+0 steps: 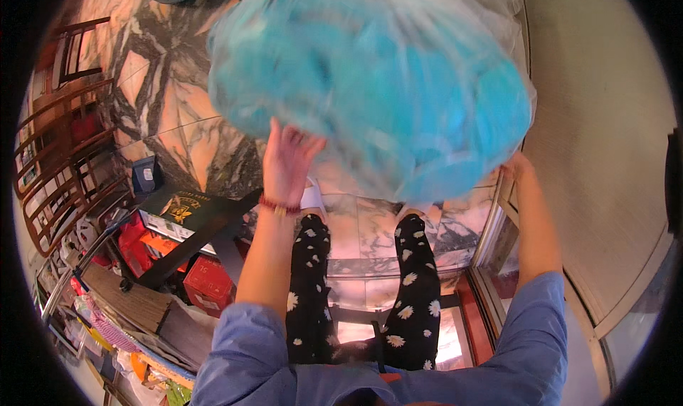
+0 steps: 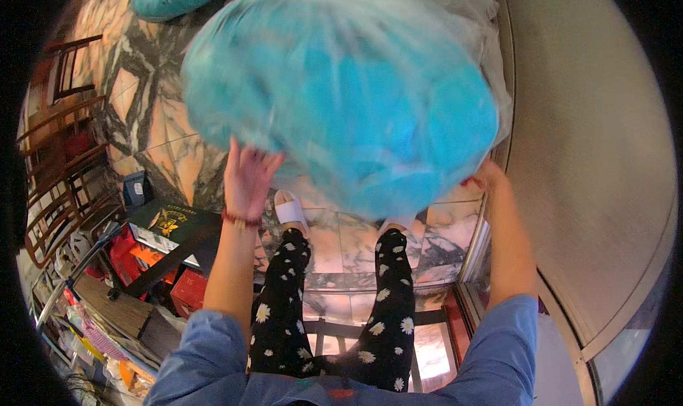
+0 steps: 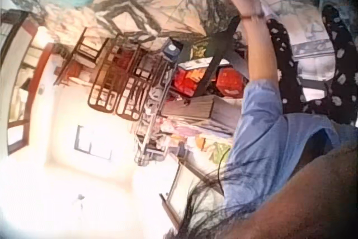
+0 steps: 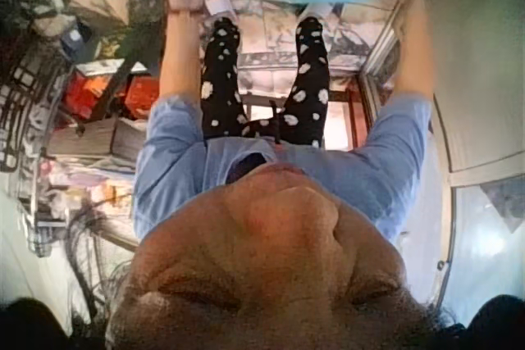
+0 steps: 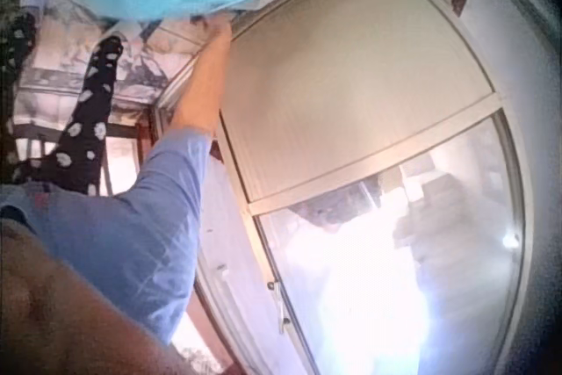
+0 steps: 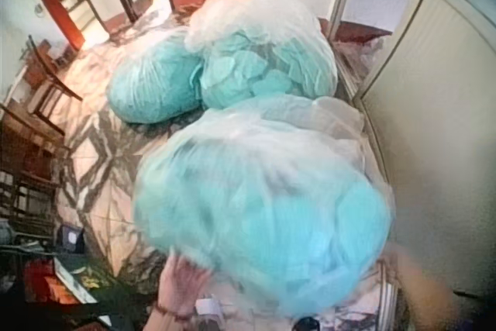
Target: The person gathers the top of a large plastic bag filled with blue items, twists the opening, and ties it into a knot by hand.
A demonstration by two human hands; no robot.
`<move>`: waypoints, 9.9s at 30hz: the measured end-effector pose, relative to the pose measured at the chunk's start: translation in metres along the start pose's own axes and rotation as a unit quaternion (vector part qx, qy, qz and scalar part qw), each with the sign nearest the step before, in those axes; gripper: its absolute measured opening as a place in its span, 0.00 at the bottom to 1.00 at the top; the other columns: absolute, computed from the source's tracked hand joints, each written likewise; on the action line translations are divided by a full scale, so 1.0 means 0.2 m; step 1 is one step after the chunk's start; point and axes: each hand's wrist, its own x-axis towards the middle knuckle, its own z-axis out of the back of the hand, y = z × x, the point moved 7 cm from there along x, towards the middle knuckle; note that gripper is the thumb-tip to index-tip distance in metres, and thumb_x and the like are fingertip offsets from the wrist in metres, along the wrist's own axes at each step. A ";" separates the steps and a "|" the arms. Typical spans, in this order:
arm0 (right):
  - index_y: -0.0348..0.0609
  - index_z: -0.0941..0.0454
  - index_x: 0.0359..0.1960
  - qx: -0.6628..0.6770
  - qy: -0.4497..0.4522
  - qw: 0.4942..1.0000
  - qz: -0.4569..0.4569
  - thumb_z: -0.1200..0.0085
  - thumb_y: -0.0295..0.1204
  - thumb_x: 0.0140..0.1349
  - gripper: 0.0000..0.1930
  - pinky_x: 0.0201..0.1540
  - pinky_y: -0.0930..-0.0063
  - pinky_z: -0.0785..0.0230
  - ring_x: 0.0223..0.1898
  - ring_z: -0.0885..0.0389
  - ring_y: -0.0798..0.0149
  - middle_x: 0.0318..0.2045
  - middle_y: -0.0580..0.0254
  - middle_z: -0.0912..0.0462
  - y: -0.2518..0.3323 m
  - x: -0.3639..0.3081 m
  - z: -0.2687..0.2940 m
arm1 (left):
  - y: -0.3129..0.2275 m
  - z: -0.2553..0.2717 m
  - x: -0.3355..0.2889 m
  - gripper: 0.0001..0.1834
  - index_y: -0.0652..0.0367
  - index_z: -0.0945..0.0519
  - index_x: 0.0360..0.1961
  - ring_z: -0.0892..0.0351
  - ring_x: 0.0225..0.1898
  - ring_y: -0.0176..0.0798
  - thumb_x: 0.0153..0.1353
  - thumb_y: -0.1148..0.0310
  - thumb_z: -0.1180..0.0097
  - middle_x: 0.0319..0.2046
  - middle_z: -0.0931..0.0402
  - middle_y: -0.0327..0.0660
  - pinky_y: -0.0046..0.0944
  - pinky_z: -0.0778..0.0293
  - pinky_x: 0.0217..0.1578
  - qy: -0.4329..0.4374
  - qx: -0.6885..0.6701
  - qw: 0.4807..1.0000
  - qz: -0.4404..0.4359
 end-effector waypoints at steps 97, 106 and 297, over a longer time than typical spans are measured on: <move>0.44 0.26 0.33 0.329 -0.015 0.941 0.083 0.42 0.24 0.60 0.04 0.36 0.66 0.23 0.34 0.21 0.67 0.32 0.66 0.21 1.31 -0.23 0.30 | 0.70 -0.36 0.85 0.19 0.61 0.34 0.56 0.26 0.53 0.58 0.66 0.67 0.58 0.53 0.30 0.52 0.58 0.21 0.46 -0.161 -0.286 0.922 0.208; 0.39 0.26 0.34 0.269 -0.092 0.956 0.066 0.41 0.26 0.59 0.07 0.31 0.69 0.28 0.27 0.20 0.63 0.27 0.60 0.20 1.23 -0.22 0.26 | 0.62 0.51 0.94 0.17 0.63 0.29 0.53 0.21 0.39 0.49 0.69 0.65 0.58 0.44 0.24 0.48 0.47 0.22 0.40 -0.435 -0.143 0.877 0.146; 0.36 0.23 0.33 -0.270 -0.431 0.806 0.303 0.48 0.26 0.62 0.05 0.29 0.62 0.32 0.29 0.23 0.51 0.26 0.53 0.25 0.42 -1.36 0.37 | -0.26 -0.88 -0.48 0.29 0.65 0.27 0.56 0.25 0.14 0.43 0.48 0.85 0.47 0.17 0.25 0.45 0.40 0.29 0.18 0.147 0.859 0.464 -0.160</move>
